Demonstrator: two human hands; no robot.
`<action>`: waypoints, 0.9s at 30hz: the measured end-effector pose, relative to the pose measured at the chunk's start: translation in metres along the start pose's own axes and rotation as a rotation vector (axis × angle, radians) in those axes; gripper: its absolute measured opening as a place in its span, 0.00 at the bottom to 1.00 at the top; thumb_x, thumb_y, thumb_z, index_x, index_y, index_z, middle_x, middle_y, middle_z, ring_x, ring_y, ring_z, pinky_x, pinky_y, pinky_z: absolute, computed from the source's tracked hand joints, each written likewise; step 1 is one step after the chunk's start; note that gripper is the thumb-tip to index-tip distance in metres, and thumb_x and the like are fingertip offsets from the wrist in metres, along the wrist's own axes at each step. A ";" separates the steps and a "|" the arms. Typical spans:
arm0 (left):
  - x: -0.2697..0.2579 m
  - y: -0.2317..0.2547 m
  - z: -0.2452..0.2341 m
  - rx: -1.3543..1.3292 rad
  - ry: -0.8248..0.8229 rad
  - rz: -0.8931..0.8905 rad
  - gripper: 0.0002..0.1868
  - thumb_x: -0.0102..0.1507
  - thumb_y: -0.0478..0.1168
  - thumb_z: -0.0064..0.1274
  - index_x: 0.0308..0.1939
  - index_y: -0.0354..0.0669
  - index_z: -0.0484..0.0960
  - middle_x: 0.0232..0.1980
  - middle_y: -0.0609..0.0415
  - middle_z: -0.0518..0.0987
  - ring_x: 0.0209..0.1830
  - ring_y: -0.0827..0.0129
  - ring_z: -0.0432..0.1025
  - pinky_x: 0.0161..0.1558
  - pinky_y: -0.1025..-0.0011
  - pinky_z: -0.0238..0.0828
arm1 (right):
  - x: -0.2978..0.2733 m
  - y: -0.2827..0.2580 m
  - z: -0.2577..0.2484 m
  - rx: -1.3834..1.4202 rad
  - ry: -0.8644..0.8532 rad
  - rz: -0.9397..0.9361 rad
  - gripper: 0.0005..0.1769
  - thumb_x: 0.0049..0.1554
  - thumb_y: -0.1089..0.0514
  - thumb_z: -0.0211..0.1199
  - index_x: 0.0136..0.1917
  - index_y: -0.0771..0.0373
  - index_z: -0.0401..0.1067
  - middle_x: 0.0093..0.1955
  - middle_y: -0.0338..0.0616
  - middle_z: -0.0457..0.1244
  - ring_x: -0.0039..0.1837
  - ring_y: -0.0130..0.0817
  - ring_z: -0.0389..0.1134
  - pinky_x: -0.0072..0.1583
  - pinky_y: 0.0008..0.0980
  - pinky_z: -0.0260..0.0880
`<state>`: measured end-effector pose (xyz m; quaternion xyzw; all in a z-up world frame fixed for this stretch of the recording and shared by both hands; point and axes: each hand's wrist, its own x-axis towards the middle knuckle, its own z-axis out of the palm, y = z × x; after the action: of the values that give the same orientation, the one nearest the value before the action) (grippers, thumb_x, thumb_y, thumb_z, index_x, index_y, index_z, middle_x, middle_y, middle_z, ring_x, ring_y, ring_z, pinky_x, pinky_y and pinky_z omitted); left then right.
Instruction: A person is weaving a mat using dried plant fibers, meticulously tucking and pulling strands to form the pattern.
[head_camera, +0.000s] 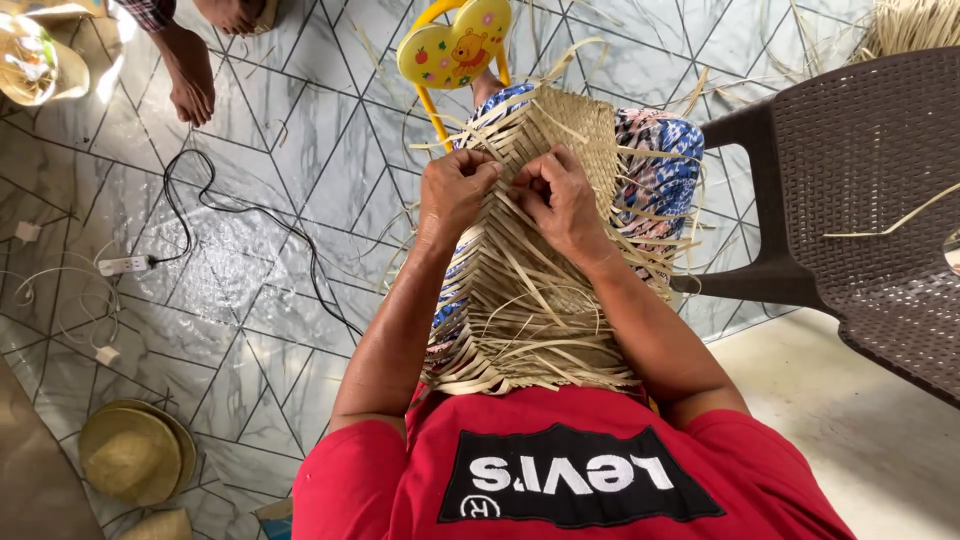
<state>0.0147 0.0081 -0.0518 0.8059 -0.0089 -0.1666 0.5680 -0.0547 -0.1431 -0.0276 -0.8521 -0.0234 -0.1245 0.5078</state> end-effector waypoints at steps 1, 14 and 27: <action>-0.001 0.000 0.001 0.001 0.002 0.001 0.07 0.51 0.47 0.58 0.29 0.52 0.85 0.21 0.58 0.76 0.22 0.76 0.69 0.29 0.76 0.66 | -0.001 0.002 -0.004 0.002 0.000 -0.002 0.06 0.55 0.62 0.65 0.41 0.59 0.67 0.36 0.42 0.53 0.38 0.46 0.62 0.41 0.41 0.66; -0.016 0.015 0.006 0.183 0.096 0.514 0.03 0.57 0.32 0.45 0.28 0.42 0.68 0.29 0.53 0.68 0.31 0.62 0.60 0.35 0.65 0.55 | 0.075 0.027 -0.010 -0.307 -0.396 -0.396 0.06 0.55 0.62 0.62 0.39 0.62 0.66 0.36 0.39 0.54 0.39 0.32 0.53 0.48 0.34 0.58; 0.007 0.001 -0.001 -0.015 -0.090 0.051 0.05 0.56 0.40 0.52 0.31 0.49 0.83 0.24 0.55 0.78 0.28 0.69 0.74 0.35 0.72 0.70 | 0.039 -0.029 -0.022 -0.305 -0.225 -0.251 0.09 0.56 0.59 0.62 0.36 0.60 0.66 0.31 0.46 0.61 0.42 0.47 0.65 0.47 0.44 0.63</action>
<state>0.0218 0.0071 -0.0527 0.7928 -0.0537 -0.1885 0.5771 -0.0264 -0.1521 0.0165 -0.9179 -0.1667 -0.0928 0.3480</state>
